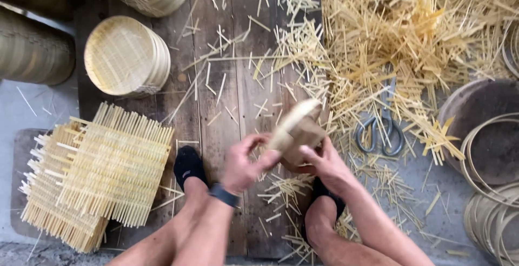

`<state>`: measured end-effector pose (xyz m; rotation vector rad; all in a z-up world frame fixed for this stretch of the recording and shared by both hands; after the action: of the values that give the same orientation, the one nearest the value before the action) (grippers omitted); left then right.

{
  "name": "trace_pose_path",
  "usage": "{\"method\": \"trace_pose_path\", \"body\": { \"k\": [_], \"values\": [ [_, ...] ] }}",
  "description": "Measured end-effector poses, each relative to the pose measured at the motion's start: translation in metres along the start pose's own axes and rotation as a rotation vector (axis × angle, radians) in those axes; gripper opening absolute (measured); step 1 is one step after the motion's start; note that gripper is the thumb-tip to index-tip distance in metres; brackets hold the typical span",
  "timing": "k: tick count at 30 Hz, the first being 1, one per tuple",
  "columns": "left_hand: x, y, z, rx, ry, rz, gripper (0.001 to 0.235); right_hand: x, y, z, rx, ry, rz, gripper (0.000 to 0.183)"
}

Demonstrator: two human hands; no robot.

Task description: The person sits on the floor of a bamboo craft workshop and trims excess bamboo strips from the edges of round woven sieve mats. They lay each woven mat over a round wooden mold, cut off the overhanging strips with scissors, brush off clippings, and set the trimmed mat aside with a stack of finished mats.

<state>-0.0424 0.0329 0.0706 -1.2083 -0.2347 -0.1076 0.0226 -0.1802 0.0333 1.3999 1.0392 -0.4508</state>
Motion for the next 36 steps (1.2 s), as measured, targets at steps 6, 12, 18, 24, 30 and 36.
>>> {"method": "trace_pose_path", "body": {
  "k": [6, 12, 18, 24, 30, 36],
  "values": [
    [0.022, -0.024, -0.035, 0.181, -0.187, 0.001, 0.057, 0.028, -0.029, 0.001, -0.138, -0.182, 0.228, 0.082],
    [0.001, 0.04, -0.022, 0.191, 0.008, 0.461, 0.068, 0.039, -0.057, 0.032, -0.108, -0.167, 0.248, 0.077],
    [-0.057, 0.152, 0.037, 0.091, -0.304, 0.616, 0.056, 0.015, -0.059, 0.074, 0.37, 0.191, 0.242, 0.083],
    [-0.038, 0.168, 0.055, -0.025, 0.438, 1.252, 0.035, 0.022, -0.078, 0.102, 0.522, 0.196, 0.322, 0.062],
    [0.07, 0.191, 0.024, -0.782, -0.417, 0.697, 0.014, 0.026, -0.074, 0.095, 0.544, 0.126, 0.29, 0.059],
    [-0.007, 0.124, -0.07, 0.066, 0.408, 0.985, 0.063, 0.011, -0.048, 0.043, 0.391, 0.142, 0.191, 0.068]
  ]
}}
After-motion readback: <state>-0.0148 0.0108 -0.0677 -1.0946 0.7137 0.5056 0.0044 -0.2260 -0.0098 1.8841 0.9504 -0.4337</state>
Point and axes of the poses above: each hand's wrist, its own x-axis towards the middle knuckle, its own z-axis out of the back of the hand, y = z × x, the point moved 2 cm from there along x, towards the middle knuckle, and after that the axes turned 13 degrees about -z, right-handed, at the moved point
